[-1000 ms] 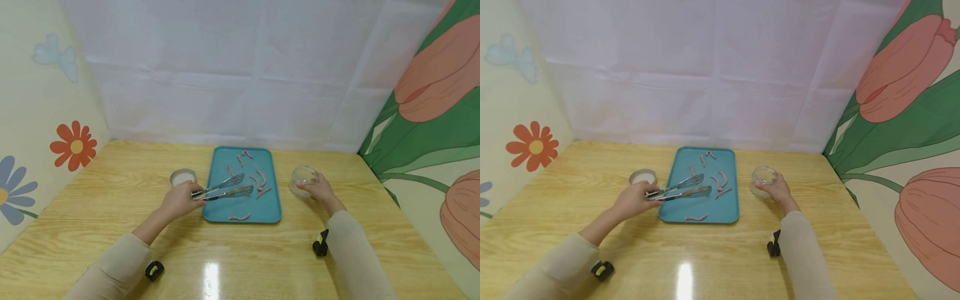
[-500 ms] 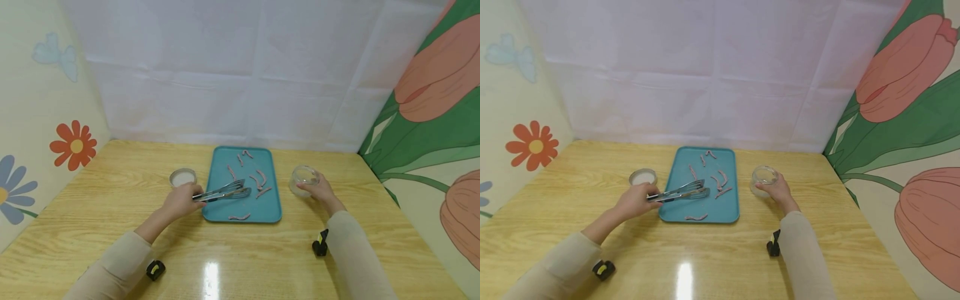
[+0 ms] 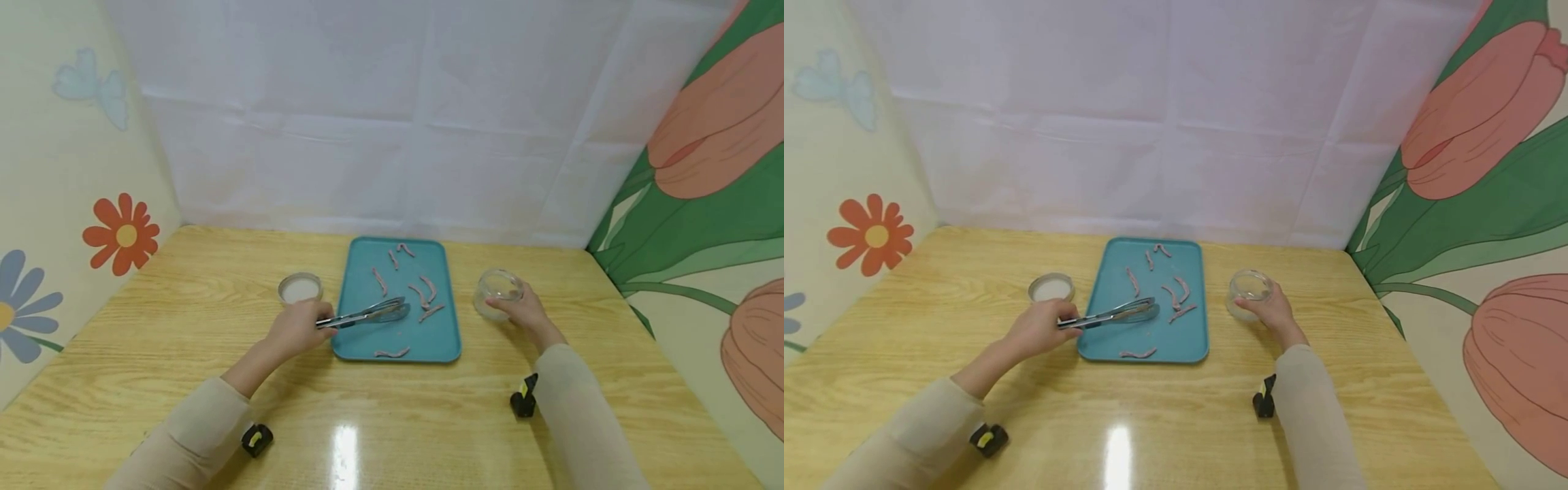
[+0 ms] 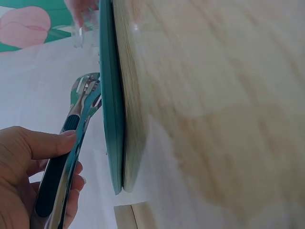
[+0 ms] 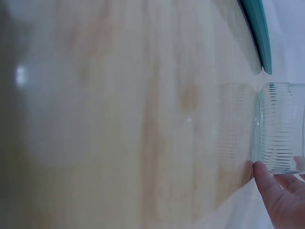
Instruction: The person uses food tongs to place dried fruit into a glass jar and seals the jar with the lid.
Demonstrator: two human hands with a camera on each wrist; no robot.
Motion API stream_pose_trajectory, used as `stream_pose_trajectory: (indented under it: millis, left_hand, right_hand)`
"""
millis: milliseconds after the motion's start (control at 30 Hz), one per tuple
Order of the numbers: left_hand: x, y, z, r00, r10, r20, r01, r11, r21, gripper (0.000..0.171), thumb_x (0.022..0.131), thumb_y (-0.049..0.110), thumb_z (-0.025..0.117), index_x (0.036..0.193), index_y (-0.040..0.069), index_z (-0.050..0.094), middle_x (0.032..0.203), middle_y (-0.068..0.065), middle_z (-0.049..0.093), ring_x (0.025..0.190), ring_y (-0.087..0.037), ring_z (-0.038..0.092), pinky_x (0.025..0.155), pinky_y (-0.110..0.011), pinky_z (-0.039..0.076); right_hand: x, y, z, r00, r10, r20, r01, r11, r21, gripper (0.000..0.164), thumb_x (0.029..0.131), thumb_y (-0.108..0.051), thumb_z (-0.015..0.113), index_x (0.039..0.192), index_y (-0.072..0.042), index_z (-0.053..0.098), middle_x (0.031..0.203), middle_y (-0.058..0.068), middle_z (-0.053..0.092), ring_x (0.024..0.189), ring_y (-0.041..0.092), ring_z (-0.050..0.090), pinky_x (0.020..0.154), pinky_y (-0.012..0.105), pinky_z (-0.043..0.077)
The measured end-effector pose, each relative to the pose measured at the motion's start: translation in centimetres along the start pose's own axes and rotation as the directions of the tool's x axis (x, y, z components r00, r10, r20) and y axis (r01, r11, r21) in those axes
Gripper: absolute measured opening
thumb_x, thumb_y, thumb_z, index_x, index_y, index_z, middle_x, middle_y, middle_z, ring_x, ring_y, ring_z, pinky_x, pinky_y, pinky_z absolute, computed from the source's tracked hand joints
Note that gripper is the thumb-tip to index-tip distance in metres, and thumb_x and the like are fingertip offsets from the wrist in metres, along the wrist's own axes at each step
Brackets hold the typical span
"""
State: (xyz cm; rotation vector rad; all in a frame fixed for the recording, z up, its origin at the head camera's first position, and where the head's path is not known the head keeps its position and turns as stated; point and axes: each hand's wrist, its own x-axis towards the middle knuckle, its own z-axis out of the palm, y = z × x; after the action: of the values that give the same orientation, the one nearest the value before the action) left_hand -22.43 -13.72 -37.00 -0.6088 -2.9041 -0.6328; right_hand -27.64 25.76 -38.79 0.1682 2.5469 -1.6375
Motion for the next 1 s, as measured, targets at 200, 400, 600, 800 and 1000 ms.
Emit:
stream_pose_trajectory:
  millis: [200,400,600,800,1000]
  left_hand:
    - [-0.2,0.1,0.0,1.0,-0.022,-0.003,0.022,1.0,-0.004,0.016,0.072,0.018,0.07,0.069,0.015,0.054,0.064,0.004,0.046,0.053,-0.012,0.04,0.044,-0.028,0.031]
    - [-0.3,-0.1,0.1,1.0,-0.002,-0.019,0.002,1.0,0.007,0.017,0.072,0.019,0.07,0.069,0.015,0.054,0.064,0.005,0.047,0.053,-0.011,0.041,0.044,-0.028,0.032]
    - [-0.4,0.1,0.1,0.999,0.018,-0.031,-0.018,1.0,-0.003,0.017,0.072,0.02,0.07,0.068,0.016,0.054,0.061,0.007,0.047,0.051,-0.01,0.04,0.044,-0.027,0.032]
    - [-0.3,0.7,-0.3,0.998,-0.002,-0.059,0.0,0.999,-0.033,0.018,0.073,0.02,0.069,0.066,0.016,0.053,0.058,0.006,0.045,0.049,-0.011,0.037,0.042,-0.027,0.03]
    - [0.1,1.3,-0.7,0.996,-0.024,-0.089,0.018,0.998,-0.063,0.014,0.074,0.019,0.068,0.067,0.015,0.057,0.056,0.007,0.047,0.046,-0.01,0.038,0.041,-0.027,0.03]
  right_hand:
    - [0.3,0.3,0.0,1.0,0.01,-0.004,-0.01,1.0,0.014,0.1,0.07,-0.031,0.071,0.138,-0.004,0.003,0.136,0.024,0.013,0.121,0.036,0.02,0.091,0.044,0.028]
    - [0.4,0.4,-0.1,1.0,0.017,-0.004,-0.017,1.0,0.005,0.101,0.07,-0.032,0.071,0.138,-0.005,0.003,0.137,0.024,0.013,0.121,0.035,0.02,0.09,0.044,0.029]
    - [0.5,0.5,-0.1,1.0,0.016,-0.011,-0.016,1.0,0.015,0.103,0.067,-0.035,0.073,0.138,-0.004,0.003,0.137,0.023,0.013,0.121,0.035,0.02,0.091,0.044,0.028]
    - [0.2,0.3,-0.1,1.0,0.009,-0.019,-0.009,1.0,0.004,0.107,0.064,-0.04,0.073,0.137,-0.003,0.005,0.136,0.025,0.014,0.121,0.037,0.019,0.09,0.044,0.028]
    - [0.3,0.3,-0.1,1.0,0.014,-0.015,-0.014,1.0,0.007,0.102,0.068,-0.036,0.072,0.138,-0.004,0.005,0.137,0.023,0.014,0.121,0.035,0.021,0.088,0.045,0.031]
